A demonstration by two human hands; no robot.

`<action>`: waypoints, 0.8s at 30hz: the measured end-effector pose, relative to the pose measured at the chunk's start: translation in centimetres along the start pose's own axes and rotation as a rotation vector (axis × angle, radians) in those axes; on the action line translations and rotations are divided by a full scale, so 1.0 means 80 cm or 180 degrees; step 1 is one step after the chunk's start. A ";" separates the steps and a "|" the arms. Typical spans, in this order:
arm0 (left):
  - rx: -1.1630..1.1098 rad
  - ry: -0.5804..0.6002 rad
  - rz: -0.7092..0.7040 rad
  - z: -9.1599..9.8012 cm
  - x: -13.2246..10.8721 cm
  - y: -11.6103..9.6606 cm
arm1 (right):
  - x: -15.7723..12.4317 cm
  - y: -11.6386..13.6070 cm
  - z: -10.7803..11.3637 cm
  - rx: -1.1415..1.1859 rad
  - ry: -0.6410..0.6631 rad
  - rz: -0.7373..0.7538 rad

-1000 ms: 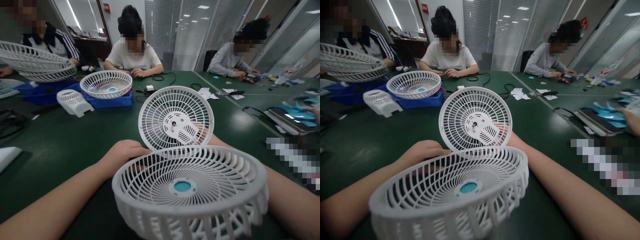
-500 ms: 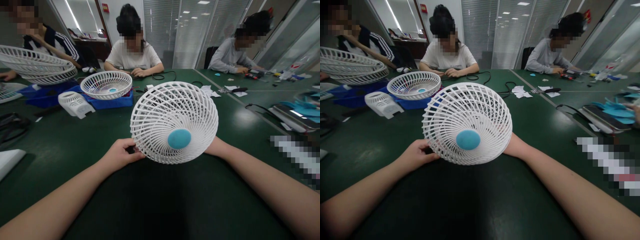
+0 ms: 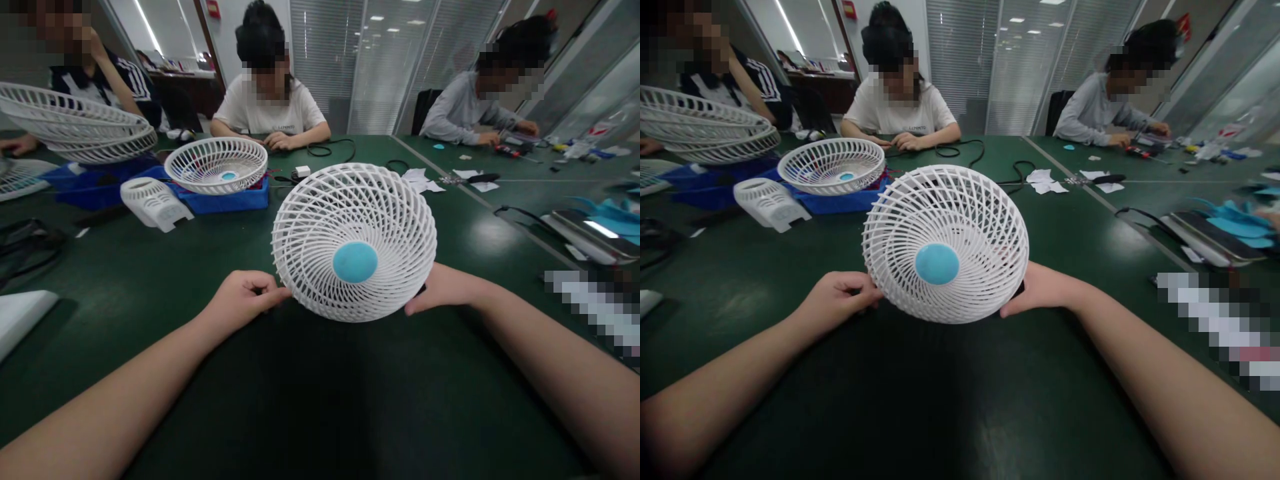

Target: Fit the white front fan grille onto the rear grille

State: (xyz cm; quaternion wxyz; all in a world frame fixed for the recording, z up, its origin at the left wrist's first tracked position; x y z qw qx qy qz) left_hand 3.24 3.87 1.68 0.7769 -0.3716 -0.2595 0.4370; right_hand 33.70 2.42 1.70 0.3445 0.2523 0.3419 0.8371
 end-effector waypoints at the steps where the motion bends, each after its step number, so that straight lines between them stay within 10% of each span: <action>1: 0.0053 -0.0028 -0.0016 0.001 0.000 -0.001 | -0.001 -0.002 0.002 0.0136 0.0070 -0.0095; 6: 0.0356 -0.0228 -0.0373 0.007 -0.003 -0.009 | 0.000 -0.004 0.009 0.0629 -0.0094 -0.0172; 12: 0.0670 -0.1534 -0.1404 0.033 -0.017 -0.018 | -0.003 -0.017 0.007 0.0386 -0.0485 -0.0180; 24: 0.2131 -0.0948 -0.1361 0.007 -0.021 -0.052 | -0.013 0.040 0.033 -0.0980 -0.1305 0.0619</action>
Point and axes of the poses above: each hand's wrist, its own x-axis towards the middle knuckle, its own z-axis out of the back of the hand, y = z × x, the point moved 7 cm from there along x, towards the middle knuckle
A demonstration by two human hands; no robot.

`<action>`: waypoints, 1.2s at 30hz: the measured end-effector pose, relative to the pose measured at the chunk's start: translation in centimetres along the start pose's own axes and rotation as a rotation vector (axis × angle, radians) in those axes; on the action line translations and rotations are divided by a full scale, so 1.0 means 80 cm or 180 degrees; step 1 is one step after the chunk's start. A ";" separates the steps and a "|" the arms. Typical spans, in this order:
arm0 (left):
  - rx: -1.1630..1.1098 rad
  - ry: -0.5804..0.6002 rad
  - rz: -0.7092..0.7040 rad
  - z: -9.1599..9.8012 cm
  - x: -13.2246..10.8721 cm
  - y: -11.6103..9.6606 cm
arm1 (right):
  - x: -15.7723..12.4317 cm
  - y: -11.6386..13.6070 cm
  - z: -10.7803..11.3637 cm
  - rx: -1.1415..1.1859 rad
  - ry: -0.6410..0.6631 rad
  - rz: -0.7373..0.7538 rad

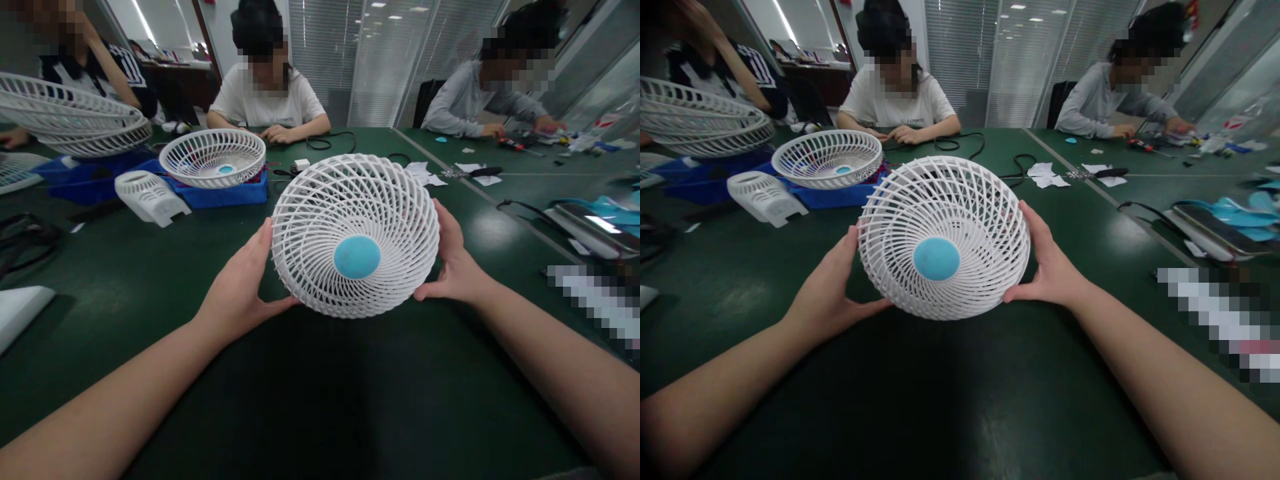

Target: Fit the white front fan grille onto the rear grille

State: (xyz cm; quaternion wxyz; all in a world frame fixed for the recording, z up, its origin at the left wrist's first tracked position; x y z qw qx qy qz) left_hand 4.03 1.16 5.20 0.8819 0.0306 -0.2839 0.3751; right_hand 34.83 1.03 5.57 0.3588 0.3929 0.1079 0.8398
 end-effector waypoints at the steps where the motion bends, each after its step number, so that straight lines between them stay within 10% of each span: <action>1: 0.0019 -0.0001 -0.0003 0.001 0.000 0.000 | 0.000 0.000 0.001 -0.0048 0.0012 0.0000; 36: 0.0038 -0.0100 -0.0194 -0.010 -0.002 0.015 | 0.001 0.014 -0.002 0.0099 -0.0067 0.0254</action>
Point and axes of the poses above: each hand's wrist, its own x-axis towards the middle knuckle, its own z-axis out of the back of the hand, y = z × x, the point moved 7 cm from there along x, towards the middle knuckle
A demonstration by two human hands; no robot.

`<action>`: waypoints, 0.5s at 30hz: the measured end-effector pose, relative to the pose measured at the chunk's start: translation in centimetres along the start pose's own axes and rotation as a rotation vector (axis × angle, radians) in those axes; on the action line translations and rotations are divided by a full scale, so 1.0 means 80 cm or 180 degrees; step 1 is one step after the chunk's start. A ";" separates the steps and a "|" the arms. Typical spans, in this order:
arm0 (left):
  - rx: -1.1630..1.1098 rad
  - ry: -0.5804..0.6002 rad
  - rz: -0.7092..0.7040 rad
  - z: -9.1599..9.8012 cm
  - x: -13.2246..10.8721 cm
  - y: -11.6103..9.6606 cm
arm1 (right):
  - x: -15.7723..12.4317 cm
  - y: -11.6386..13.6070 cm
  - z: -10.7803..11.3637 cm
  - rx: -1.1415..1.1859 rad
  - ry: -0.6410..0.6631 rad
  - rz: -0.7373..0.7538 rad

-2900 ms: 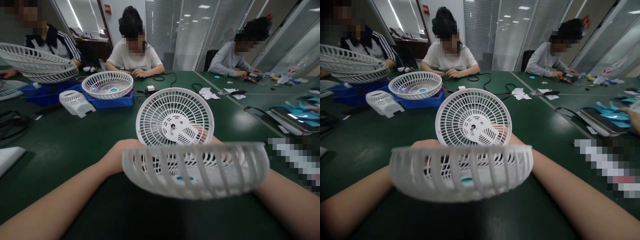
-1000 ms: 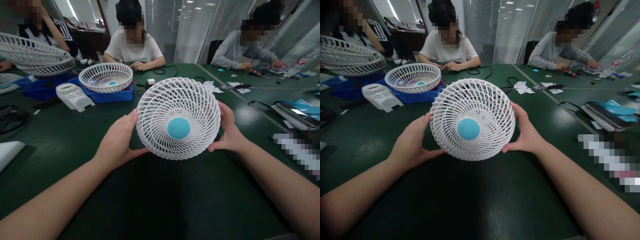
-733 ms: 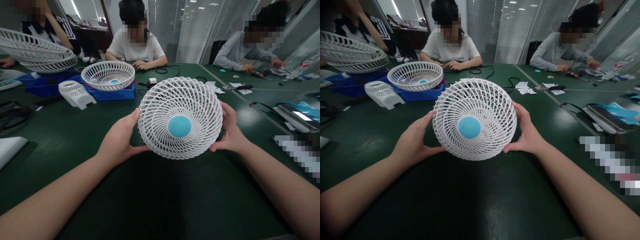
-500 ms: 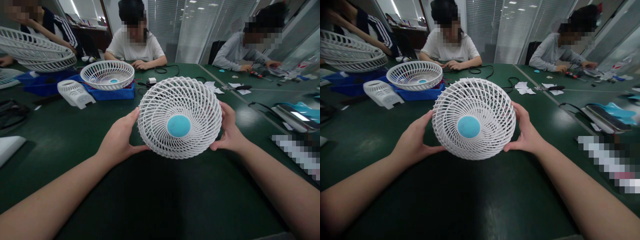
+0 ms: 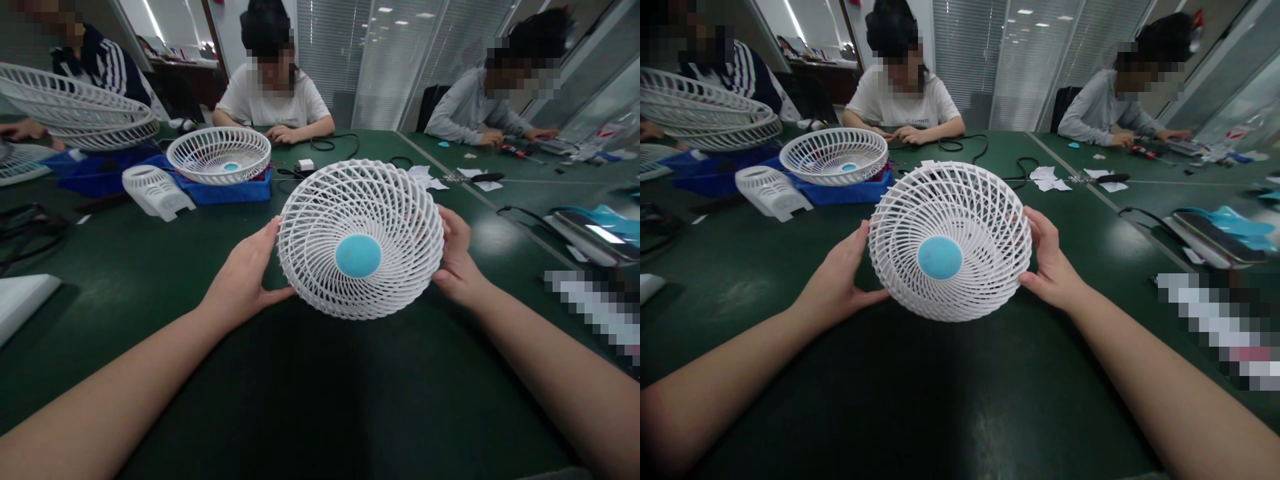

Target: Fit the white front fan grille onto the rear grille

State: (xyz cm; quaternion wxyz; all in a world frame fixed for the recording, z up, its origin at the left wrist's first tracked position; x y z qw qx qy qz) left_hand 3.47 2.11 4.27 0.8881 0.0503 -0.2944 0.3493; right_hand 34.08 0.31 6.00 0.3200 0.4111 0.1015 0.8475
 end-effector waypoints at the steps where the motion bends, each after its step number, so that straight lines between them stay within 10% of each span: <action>1: -0.0013 0.0011 0.0004 -0.001 0.000 0.001 | -0.001 -0.002 0.000 -0.0042 0.0017 -0.0032; 9: -0.0324 0.0280 0.0357 -0.012 -0.002 0.017 | -0.002 -0.002 -0.002 0.0053 -0.0039 -0.0176; 15: -0.0540 0.0437 0.0904 -0.028 -0.001 0.042 | -0.010 -0.033 -0.006 0.0845 -0.0361 -0.1214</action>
Point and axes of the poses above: each hand's wrist, its own x-axis towards the middle knuckle, its own z-axis out of the back of the hand, y = z × x, the point moved 7 cm from there along x, towards the middle knuckle
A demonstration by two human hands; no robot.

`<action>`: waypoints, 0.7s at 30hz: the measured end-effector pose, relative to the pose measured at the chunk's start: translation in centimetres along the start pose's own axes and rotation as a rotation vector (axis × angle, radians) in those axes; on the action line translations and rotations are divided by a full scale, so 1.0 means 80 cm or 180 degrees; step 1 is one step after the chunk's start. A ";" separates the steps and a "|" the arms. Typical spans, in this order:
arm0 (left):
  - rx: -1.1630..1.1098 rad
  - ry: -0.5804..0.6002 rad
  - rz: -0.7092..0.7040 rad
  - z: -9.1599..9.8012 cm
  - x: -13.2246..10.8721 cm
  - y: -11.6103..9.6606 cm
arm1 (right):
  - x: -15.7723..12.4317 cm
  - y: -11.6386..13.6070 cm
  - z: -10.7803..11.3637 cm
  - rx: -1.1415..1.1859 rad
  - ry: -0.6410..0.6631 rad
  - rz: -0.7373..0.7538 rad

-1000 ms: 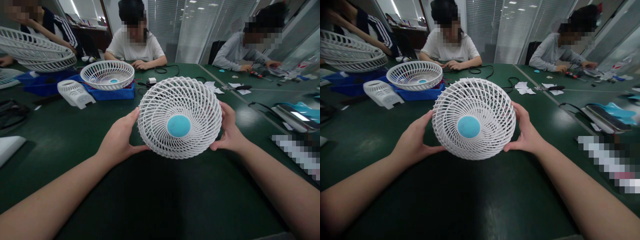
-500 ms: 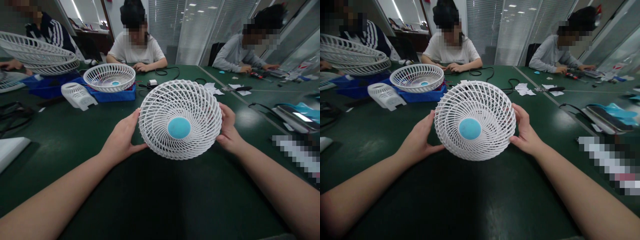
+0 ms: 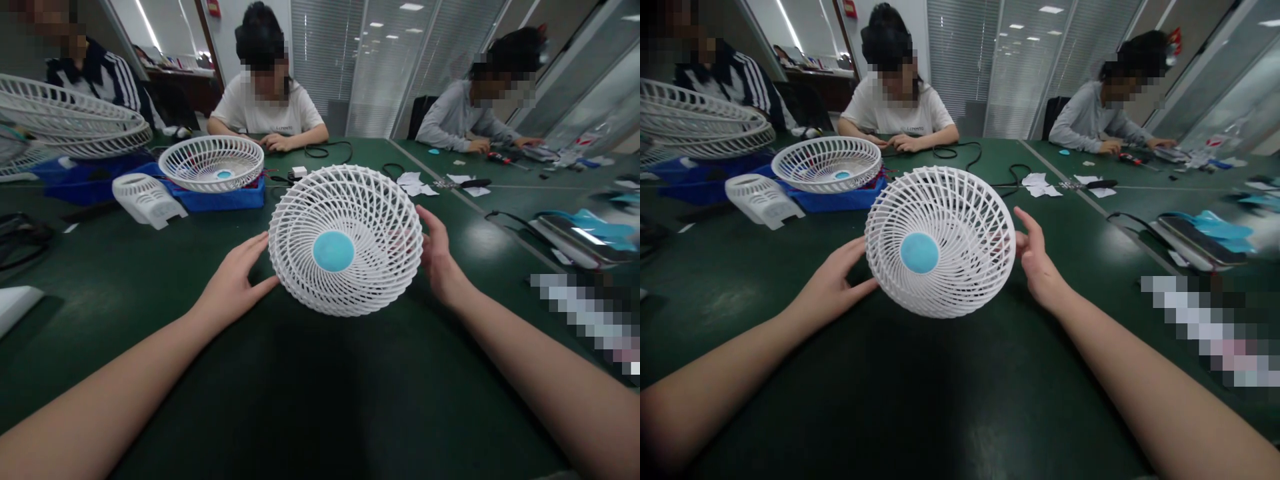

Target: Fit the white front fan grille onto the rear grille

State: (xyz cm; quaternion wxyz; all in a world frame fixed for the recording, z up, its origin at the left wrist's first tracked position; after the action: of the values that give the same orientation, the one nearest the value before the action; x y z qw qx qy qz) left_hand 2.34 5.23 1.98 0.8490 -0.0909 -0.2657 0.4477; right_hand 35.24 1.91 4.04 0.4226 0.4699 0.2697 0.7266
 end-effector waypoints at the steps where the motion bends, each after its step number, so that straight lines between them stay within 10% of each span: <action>1: 0.0000 0.0197 -0.0014 -0.006 0.002 0.003 | 0.000 -0.007 0.003 -0.0033 -0.0066 -0.0125; 10: 0.0640 0.0767 -0.0353 -0.026 -0.001 0.007 | 0.002 -0.025 -0.019 -0.1186 0.0827 0.0205; 21: 0.0732 0.0800 -0.0378 -0.026 -0.002 0.004 | 0.005 -0.050 -0.004 -0.1350 0.0660 -0.0322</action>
State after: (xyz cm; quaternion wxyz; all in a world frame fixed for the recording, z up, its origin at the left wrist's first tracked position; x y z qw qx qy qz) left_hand 3.15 5.45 0.06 0.9052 -0.0326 -0.1095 0.4093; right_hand 36.28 4.27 0.95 0.5177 0.2794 0.1762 0.7892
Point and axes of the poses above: each hand's wrist, its own x-axis towards the middle knuckle, its own z-axis out of the back of the hand, y = z × x, the point moved 7 cm from there along x, towards the middle knuckle
